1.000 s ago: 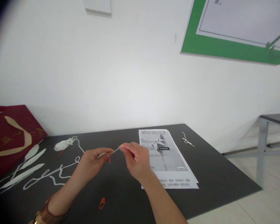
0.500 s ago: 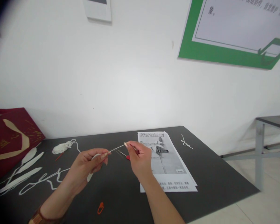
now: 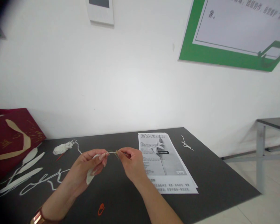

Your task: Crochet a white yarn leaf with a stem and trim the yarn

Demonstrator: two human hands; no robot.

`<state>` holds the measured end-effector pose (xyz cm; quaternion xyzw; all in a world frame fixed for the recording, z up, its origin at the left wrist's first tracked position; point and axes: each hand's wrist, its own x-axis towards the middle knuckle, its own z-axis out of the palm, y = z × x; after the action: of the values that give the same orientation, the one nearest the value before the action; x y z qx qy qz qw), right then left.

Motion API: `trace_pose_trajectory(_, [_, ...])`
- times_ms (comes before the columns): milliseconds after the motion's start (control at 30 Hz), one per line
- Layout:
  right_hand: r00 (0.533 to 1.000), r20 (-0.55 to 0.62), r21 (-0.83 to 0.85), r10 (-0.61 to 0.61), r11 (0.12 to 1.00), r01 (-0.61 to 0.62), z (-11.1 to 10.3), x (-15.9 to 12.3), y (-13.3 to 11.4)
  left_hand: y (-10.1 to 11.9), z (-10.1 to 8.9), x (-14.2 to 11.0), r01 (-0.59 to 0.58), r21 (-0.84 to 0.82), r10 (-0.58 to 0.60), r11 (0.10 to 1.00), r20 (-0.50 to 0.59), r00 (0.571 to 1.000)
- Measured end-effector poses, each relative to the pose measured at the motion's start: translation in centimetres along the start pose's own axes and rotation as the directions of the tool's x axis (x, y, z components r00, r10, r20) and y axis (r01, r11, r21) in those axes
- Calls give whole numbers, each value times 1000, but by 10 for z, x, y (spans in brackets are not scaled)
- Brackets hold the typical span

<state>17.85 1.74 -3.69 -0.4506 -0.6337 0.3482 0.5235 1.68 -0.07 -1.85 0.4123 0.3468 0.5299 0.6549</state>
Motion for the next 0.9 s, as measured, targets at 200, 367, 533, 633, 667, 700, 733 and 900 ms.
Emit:
trace_pose_trajectory(200, [978, 187, 173, 95, 977, -128, 13, -4, 2, -7, 3, 2, -37, 112, 38, 993, -3, 999])
trace_pose_trajectory(367, [982, 120, 197, 146, 966, -168, 11, -3, 3, 0, 2, 1, -195, 302, 241, 933, -126, 962])
trace_pose_trajectory(533, [974, 122, 209, 189, 955, -211, 13, -2, 5, 0, 0, -1, -330, 516, 452, 790, -129, 883])
trace_pose_trajectory(633, [959, 198, 236, 202, 940, -246, 16, -3, 4, -7, 0, 0, -303, 396, 373, 867, -111, 921])
trace_pose_trajectory(667, [956, 214, 241, 203, 937, -253, 18, -3, 4, -9, 2, 1, -282, 335, 333, 899, -103, 937])
trace_pose_trajectory(700, [953, 223, 243, 203, 936, -256, 19, -4, 3, -11, 3, 1, -256, 272, 290, 928, -91, 953])
trace_pose_trajectory(733, [952, 229, 242, 202, 936, -257, 20, -4, 3, -12, 5, 1, -222, 214, 242, 951, -74, 967])
trace_pose_trajectory(900, [951, 271, 197, 148, 959, -206, 23, -6, 9, -9, 10, 0, -4, 67, 5, 998, -1, 1000])
